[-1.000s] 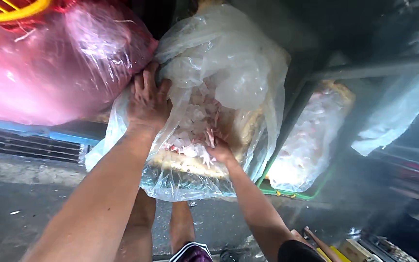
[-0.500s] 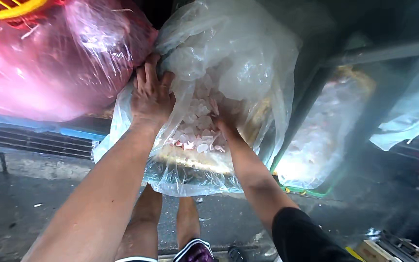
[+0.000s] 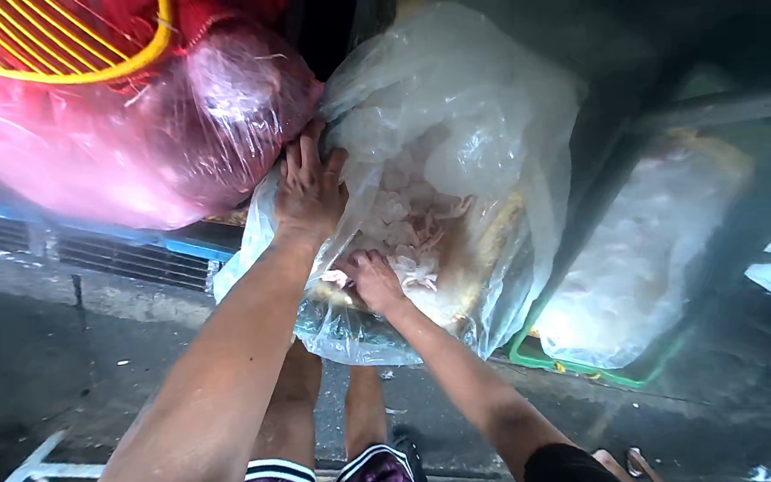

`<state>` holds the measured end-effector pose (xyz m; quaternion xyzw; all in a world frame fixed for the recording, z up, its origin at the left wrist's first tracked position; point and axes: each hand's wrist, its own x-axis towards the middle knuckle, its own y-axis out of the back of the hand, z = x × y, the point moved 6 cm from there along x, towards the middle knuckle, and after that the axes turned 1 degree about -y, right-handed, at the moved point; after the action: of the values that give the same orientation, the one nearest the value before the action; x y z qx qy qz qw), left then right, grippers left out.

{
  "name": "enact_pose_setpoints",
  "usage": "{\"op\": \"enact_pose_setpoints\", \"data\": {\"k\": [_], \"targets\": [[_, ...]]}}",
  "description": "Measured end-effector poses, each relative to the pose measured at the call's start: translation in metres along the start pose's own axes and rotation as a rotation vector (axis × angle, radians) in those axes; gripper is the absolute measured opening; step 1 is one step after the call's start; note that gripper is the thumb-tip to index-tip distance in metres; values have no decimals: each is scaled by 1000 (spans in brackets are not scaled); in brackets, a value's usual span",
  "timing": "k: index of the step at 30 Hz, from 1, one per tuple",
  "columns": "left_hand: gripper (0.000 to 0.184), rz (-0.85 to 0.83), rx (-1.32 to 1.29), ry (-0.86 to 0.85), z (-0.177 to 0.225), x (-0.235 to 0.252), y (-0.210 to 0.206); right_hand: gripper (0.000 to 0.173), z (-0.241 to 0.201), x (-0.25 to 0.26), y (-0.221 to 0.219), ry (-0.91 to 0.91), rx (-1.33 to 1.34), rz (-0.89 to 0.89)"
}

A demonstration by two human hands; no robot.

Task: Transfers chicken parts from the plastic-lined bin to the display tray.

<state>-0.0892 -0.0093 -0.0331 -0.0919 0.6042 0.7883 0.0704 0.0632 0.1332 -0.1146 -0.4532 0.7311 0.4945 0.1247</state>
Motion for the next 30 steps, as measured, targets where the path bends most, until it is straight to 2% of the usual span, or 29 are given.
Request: {"op": "enact_pose_setpoints", "data": {"k": [5,10,13,16,18,20,22,23,25,28,30], "targets": [[39,4,11,2,0,-1,-2,35,-14,23,1,-55,-9,-126],[40,8,16,18,3,2,2,41,-6,23,5,53,-108,-127],[40,19,22,28,2,1,4,33,25,12,4,124,-139,-98],[40,8,29,22,0,1,1,42,77,-21,4,154,-176,-175],[40,6,10,11,3,0,-1,37,113,-49,9,54,-143,-105],[42,-4,-14,11,2,-1,2,26,140,-59,26,-158,-6,94],[42,-1,-17,0,-1,1,3,27,152,-60,46,-407,178,303],[41,1,-17,-2,-1,1,2,30,151,-59,50,-448,181,373],[41,4,-23,0,1,-1,1,33,123,-54,48,-303,163,374],[40,2,-19,13,1,0,2,37,52,-25,25,21,94,5],[39,13,-1,12,2,-2,2,48,26,-4,0,107,78,-149]]}}
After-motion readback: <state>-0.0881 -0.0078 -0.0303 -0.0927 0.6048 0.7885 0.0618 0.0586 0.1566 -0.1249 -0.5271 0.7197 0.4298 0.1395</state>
